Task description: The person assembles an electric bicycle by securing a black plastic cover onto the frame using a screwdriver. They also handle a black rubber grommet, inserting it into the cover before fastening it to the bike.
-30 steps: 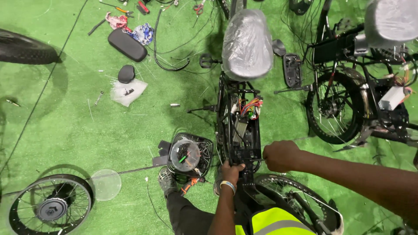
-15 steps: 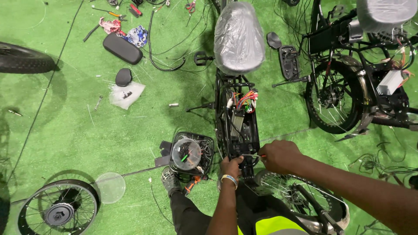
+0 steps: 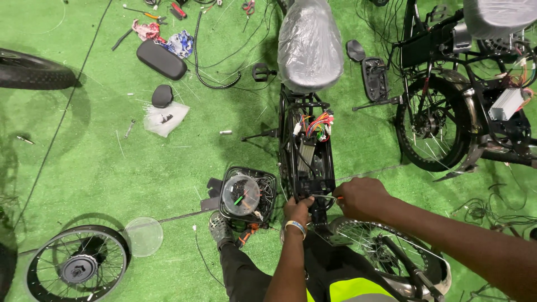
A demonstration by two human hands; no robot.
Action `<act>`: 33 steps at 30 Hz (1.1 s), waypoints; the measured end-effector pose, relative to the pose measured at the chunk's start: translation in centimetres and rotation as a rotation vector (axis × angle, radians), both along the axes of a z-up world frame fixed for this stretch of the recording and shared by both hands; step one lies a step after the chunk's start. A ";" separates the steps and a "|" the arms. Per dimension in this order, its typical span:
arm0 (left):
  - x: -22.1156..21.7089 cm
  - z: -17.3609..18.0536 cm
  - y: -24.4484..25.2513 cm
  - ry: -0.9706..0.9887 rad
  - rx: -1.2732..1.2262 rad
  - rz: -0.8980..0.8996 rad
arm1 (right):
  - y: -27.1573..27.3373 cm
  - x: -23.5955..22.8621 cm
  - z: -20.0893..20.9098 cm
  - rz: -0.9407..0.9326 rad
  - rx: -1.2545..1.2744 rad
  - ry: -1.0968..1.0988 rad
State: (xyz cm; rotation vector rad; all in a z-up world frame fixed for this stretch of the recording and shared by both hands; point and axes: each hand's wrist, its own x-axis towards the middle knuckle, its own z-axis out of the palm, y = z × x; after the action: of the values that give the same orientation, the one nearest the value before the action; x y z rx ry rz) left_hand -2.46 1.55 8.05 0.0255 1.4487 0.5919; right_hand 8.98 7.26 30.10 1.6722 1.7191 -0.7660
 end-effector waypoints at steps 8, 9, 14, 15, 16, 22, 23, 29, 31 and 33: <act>0.3 -1.3 -0.4 0.054 0.058 -0.048 | 0.4 -0.6 0.8 0.025 -0.015 -0.026; 0.4 -1.4 -0.4 0.054 0.057 -0.048 | 0.4 -0.6 0.7 0.026 -0.015 -0.026; 0.1 -1.0 -0.1 0.066 0.079 -0.112 | 0.6 -0.7 -0.6 0.227 -0.002 -0.084; 0.1 -0.8 -0.1 0.066 0.077 -0.110 | 0.3 0.3 -2.5 0.229 -0.003 -0.084; 0.2 -0.7 -0.2 0.059 0.078 -0.106 | 0.0 1.2 -4.3 0.391 0.031 -0.074; 1.1 -3.8 -0.7 0.079 0.079 -0.128 | 2.5 0.2 -5.0 0.593 0.066 0.033; 1.2 -4.4 -1.0 0.093 0.068 -0.133 | 2.9 0.1 -5.0 0.537 0.005 0.053; 1.8 -5.5 -1.4 0.111 0.103 -0.074 | 5.1 -0.1 -5.2 0.193 -0.330 0.137; 2.5 -4.6 -1.8 0.147 0.102 0.023 | 4.8 0.4 -4.8 0.496 -0.229 0.101; 3.0 -3.7 -1.6 0.189 0.093 0.125 | 4.7 1.1 -5.1 0.802 -0.127 0.072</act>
State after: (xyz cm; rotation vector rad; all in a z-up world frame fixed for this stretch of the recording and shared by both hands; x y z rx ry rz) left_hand 0.52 -0.09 4.33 0.0657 1.6133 0.7759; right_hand 10.06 11.99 25.00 0.7496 2.1046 -0.5243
